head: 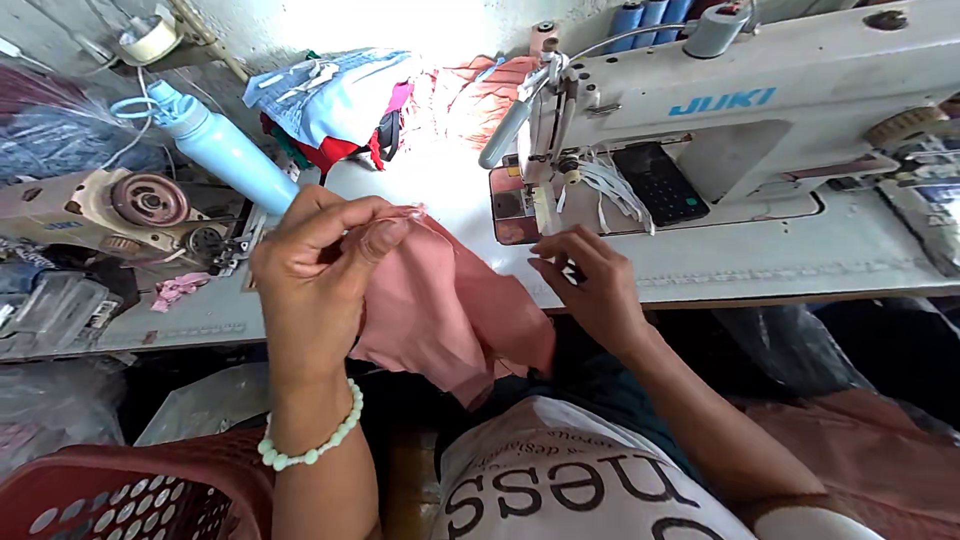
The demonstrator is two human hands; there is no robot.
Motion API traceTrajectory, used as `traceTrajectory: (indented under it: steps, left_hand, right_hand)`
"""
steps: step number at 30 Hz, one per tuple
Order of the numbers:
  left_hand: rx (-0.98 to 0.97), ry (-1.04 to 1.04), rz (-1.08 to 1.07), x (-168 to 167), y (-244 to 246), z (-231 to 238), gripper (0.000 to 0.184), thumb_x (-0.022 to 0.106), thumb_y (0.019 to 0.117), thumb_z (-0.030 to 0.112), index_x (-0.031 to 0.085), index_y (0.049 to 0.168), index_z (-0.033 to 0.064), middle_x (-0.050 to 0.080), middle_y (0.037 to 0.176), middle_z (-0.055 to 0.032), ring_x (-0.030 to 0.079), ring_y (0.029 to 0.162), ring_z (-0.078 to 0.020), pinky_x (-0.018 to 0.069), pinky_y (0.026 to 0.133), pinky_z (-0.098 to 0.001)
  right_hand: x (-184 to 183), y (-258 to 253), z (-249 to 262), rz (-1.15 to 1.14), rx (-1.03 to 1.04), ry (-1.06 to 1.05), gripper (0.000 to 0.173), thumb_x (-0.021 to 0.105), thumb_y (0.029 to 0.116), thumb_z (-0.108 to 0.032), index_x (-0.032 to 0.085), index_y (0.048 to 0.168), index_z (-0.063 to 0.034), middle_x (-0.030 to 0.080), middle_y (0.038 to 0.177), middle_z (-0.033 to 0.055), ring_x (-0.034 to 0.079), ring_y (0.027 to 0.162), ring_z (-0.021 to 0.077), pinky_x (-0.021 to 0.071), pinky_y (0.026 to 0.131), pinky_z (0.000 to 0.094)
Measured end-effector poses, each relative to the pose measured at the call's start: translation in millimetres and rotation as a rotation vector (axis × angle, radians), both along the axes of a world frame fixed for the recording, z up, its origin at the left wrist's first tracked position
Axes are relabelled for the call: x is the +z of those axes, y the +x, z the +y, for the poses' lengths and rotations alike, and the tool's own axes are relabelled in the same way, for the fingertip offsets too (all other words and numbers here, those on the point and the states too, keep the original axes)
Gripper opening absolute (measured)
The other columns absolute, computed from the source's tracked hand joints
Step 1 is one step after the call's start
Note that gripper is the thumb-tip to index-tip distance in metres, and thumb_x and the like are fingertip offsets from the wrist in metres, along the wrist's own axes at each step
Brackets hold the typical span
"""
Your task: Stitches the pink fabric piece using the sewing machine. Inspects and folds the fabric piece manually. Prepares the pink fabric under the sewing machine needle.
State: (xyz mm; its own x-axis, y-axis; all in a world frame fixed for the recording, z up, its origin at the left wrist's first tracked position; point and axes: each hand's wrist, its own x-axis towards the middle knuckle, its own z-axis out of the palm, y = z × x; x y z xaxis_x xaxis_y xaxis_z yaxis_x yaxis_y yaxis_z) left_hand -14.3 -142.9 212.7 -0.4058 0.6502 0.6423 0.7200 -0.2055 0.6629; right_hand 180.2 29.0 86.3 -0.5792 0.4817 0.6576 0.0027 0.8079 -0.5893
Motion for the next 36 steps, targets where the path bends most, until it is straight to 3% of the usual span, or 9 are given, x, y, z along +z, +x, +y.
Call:
traceTrajectory:
  steps: [2,7,14,20,23,26,28,31,36]
  left_hand:
    - [-0.005,-0.030,0.021,-4,7,11,0.014,0.075,0.0925,0.018,0.075,0.102,0.0078,0.059,0.091,0.0076,0.058,0.080,0.0020,0.0490,0.068,-0.0098]
    - [0.003,-0.089,0.022,-11,21,27,0.013,0.078,0.0890,0.016,0.075,0.099,0.0073,0.058,0.086,0.0066,0.058,0.075,0.0024,0.0490,0.064,-0.0093]
    - [0.142,-0.146,0.149,-17,35,35,0.014,0.077,0.0900,0.019,0.076,0.096,0.0063,0.057,0.082,0.0046,0.053,0.068,0.0052,0.0420,0.057,-0.0068]
    - [0.107,-0.143,0.130,-17,39,33,0.013,0.078,0.0893,0.020,0.077,0.094,0.0077,0.057,0.081,0.0067,0.053,0.068,0.0051,0.0429,0.057,-0.0077]
    - [0.100,-0.153,0.121,-18,40,31,0.012,0.078,0.0887,0.018,0.077,0.094,0.0076,0.058,0.082,0.0064,0.056,0.071,0.0049,0.0452,0.059,-0.0077]
    - [0.118,-0.152,0.134,-18,41,31,0.012,0.077,0.0892,0.019,0.077,0.094,0.0083,0.058,0.082,0.0067,0.055,0.070,0.0053,0.0443,0.059,-0.0076]
    - [0.119,-0.149,0.141,-18,41,31,0.012,0.077,0.0894,0.019,0.077,0.094,0.0081,0.057,0.082,0.0065,0.055,0.070,0.0054,0.0442,0.059,-0.0075]
    - [0.085,-0.153,0.130,-17,44,30,0.012,0.078,0.0887,0.018,0.077,0.094,0.0077,0.058,0.082,0.0064,0.055,0.070,0.0051,0.0456,0.059,-0.0075]
    - [0.015,-0.142,0.063,-11,43,21,0.011,0.079,0.0878,0.017,0.077,0.095,0.0091,0.058,0.082,0.0079,0.057,0.070,0.0029,0.0485,0.059,-0.0093]
  right_hand:
    - [14,0,-9,0.136,0.065,-0.045,0.011,0.065,0.0957,-0.007,0.071,0.099,0.0022,0.070,0.087,0.0072,0.059,0.068,0.0020,0.0484,0.060,0.0139]
    - [31,-18,-26,0.144,0.347,-0.365,0.022,0.059,0.1020,-0.011,0.073,0.114,-0.0001,0.072,0.097,0.0027,0.061,0.072,-0.0027,0.0513,0.064,0.0133]
    - [31,-25,-41,0.345,0.084,-0.152,0.020,0.069,0.0922,-0.006,0.068,0.108,0.0050,0.065,0.094,0.0085,0.054,0.069,0.0007,0.0427,0.057,0.0107]
    - [30,-27,-35,0.272,0.165,-0.346,0.024,0.071,0.0937,-0.011,0.067,0.115,0.0001,0.068,0.099,0.0049,0.063,0.078,0.0018,0.0515,0.062,0.0141]
    - [31,-25,-29,0.210,0.297,-0.510,0.012,0.075,0.0908,-0.013,0.070,0.099,-0.0049,0.067,0.096,0.0003,0.062,0.081,0.0012,0.0513,0.067,0.0152]
    - [34,-20,-28,0.181,0.392,-0.681,0.006,0.074,0.0906,-0.009,0.069,0.092,-0.0072,0.067,0.085,-0.0045,0.057,0.067,-0.0031,0.0457,0.058,0.0128]
    - [36,-18,-28,0.158,0.442,-0.768,0.008,0.071,0.0930,-0.009,0.064,0.096,-0.0083,0.062,0.078,-0.0064,0.049,0.058,-0.0043,0.0393,0.053,0.0119]
    - [36,-18,-25,0.089,0.554,-0.794,0.016,0.067,0.0969,-0.013,0.064,0.111,-0.0064,0.065,0.084,-0.0056,0.054,0.065,-0.0041,0.0440,0.059,0.0128]
    - [36,-14,-19,0.095,0.735,-0.838,0.010,0.069,0.0958,-0.012,0.066,0.087,-0.0073,0.061,0.075,-0.0090,0.052,0.063,-0.0073,0.0420,0.057,0.0100]
